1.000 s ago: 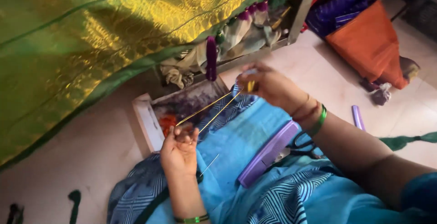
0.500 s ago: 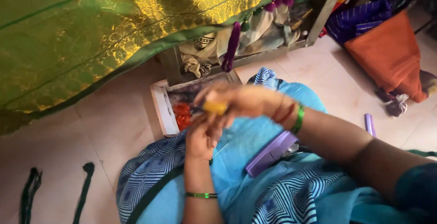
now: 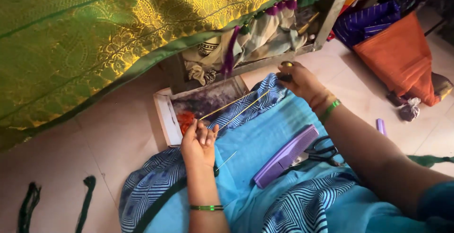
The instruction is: The person is attaching and tying decorative silk tassels (kuchu) to the border of a green and gold saree using thread, a comb, and scissors.
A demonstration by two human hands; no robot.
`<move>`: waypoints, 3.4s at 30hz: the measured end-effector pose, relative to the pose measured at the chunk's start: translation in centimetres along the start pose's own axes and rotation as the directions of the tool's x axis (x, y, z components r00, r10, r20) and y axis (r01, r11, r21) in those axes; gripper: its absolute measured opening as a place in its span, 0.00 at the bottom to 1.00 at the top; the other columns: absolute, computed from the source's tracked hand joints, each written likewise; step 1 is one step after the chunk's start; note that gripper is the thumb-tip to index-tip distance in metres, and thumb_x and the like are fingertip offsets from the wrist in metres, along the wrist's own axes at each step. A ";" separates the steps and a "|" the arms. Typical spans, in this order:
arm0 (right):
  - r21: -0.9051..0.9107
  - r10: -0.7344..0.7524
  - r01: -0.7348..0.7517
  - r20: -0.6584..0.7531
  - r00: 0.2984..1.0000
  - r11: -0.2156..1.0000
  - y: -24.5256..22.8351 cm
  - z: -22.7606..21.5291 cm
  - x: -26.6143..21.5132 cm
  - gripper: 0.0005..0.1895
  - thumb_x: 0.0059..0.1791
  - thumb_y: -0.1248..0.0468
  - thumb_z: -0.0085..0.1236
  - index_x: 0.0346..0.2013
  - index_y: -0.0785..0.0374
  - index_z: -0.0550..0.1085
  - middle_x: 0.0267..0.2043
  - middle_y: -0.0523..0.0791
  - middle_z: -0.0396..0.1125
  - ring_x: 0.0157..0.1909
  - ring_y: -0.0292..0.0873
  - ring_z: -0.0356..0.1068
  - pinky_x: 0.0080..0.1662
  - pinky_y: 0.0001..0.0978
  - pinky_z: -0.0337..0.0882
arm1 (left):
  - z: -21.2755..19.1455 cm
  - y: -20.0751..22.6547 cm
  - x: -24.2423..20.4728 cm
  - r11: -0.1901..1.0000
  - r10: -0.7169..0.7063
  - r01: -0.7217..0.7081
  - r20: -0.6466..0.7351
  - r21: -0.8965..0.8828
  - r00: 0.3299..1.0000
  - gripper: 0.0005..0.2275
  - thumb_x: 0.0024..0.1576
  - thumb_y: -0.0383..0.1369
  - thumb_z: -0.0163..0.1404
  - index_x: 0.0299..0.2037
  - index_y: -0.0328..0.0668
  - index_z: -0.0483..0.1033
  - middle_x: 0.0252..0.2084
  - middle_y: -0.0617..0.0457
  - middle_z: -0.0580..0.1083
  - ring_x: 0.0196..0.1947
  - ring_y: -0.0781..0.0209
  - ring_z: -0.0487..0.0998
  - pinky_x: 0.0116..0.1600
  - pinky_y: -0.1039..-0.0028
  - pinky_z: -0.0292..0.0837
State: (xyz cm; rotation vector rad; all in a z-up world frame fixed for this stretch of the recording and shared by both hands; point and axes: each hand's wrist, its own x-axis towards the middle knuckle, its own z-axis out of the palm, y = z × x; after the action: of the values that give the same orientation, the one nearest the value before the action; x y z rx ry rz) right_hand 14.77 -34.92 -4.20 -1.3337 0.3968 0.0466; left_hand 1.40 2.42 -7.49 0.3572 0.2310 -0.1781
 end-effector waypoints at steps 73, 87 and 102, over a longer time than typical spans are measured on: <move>0.289 -0.081 -0.018 0.326 0.942 0.957 -0.3 -2.5 2.3 0.10 0.55 0.63 0.56 0.50 0.59 0.68 0.43 0.45 0.69 0.45 0.45 0.77 0.39 0.29 0.76 | 0.1 -1.7 -2.4 0.999 0.044 -0.037 0.201 -0.040 0.978 0.14 0.68 0.36 0.43 0.29 0.43 0.67 0.13 0.60 0.55 0.12 0.68 0.54 0.52 0.66 0.69; -0.198 0.254 -0.163 0.823 0.508 0.967 -3.8 12.5 -26.7 0.24 0.54 0.70 0.55 0.63 0.61 0.61 0.47 0.51 0.70 0.44 0.46 0.77 0.41 0.34 0.78 | 8.2 -2.0 -7.2 0.976 -0.106 0.127 -0.123 0.179 0.987 0.11 0.62 0.38 0.37 0.33 0.41 0.66 0.32 0.42 0.80 0.35 0.49 0.81 0.50 0.58 0.74; 0.360 -0.073 -0.071 0.369 0.927 0.930 -2.5 3.3 0.0 0.07 0.53 0.62 0.56 0.42 0.63 0.70 0.37 0.48 0.70 0.38 0.44 0.73 0.40 0.32 0.79 | 2.9 -1.1 -4.1 0.959 0.011 -0.093 0.294 0.267 0.956 0.13 0.64 0.34 0.43 0.26 0.39 0.67 0.15 0.57 0.56 0.18 0.58 0.65 0.54 0.59 0.68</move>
State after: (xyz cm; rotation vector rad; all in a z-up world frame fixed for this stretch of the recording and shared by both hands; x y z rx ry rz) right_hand 16.26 -32.36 -1.22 -0.9232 0.0682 0.2155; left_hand -2.17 0.85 -4.20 0.6106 -0.0972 -0.2091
